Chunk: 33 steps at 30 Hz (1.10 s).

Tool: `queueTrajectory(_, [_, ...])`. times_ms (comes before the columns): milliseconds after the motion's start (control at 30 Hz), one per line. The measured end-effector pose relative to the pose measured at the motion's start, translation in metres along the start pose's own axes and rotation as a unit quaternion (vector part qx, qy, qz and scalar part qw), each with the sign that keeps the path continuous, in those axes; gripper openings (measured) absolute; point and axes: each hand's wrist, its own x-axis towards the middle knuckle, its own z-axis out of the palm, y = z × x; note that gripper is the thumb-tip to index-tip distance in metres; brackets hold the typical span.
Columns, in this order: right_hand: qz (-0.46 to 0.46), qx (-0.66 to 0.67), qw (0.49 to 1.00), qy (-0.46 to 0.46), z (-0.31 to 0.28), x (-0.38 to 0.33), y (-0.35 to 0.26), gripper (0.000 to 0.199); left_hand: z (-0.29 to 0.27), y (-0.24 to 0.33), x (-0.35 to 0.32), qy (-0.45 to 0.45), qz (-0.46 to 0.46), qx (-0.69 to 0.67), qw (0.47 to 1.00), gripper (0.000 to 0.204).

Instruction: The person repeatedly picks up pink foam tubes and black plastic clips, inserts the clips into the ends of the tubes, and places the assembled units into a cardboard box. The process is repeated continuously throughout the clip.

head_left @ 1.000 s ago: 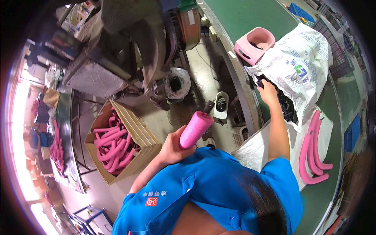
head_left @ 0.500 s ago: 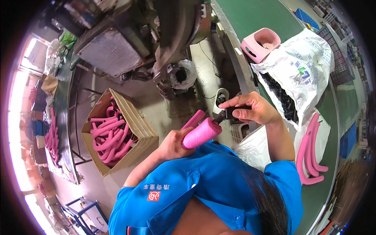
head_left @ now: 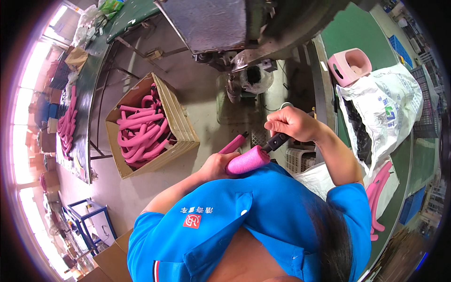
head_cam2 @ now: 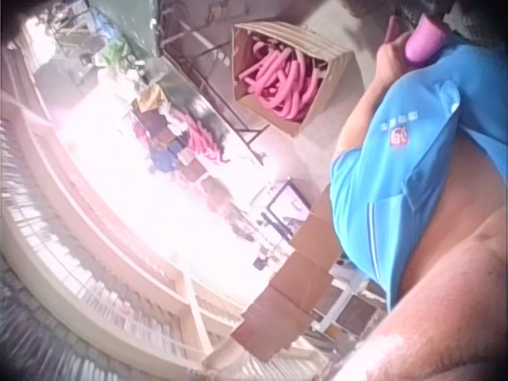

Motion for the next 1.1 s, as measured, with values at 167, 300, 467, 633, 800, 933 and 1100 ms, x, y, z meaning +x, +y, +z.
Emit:
queueTrajectory(167, [-0.04,-0.071,0.997,0.003,0.016,0.028,-0.008,0.037,-0.004,-0.005,-0.009,0.004,-0.073,0.011,0.997,0.034])
queueTrajectory(300, [-0.026,0.048,0.994,0.095,0.018,0.037,0.008,0.042,-0.02,-0.006,-0.004,0.023,-0.052,-0.022,0.998,0.033])
queueTrajectory(467, [-0.054,0.139,0.884,0.442,0.02,0.092,0.062,0.05,-0.037,-0.012,0.019,0.124,-0.073,0.067,0.987,0.034])
queueTrajectory(633, [-0.049,-0.129,0.85,0.508,-0.007,0.148,0.055,0.032,-0.069,-0.009,0.045,0.161,-0.108,0.087,0.977,0.04])
queueTrajectory(800, [-0.137,-0.231,0.806,0.527,-0.029,0.18,0.046,0.035,-0.084,-0.018,0.053,0.176,-0.104,0.087,0.975,0.041])
queueTrajectory(933, [-0.116,-0.255,0.804,0.525,-0.037,0.195,0.06,0.031,-0.09,-0.019,0.053,0.162,-0.109,0.069,0.978,0.043])
queueTrajectory(1100, [-0.088,-0.281,0.81,0.507,-0.054,0.203,0.077,0.028,-0.106,-0.013,0.061,0.115,-0.135,0.03,0.984,0.045])
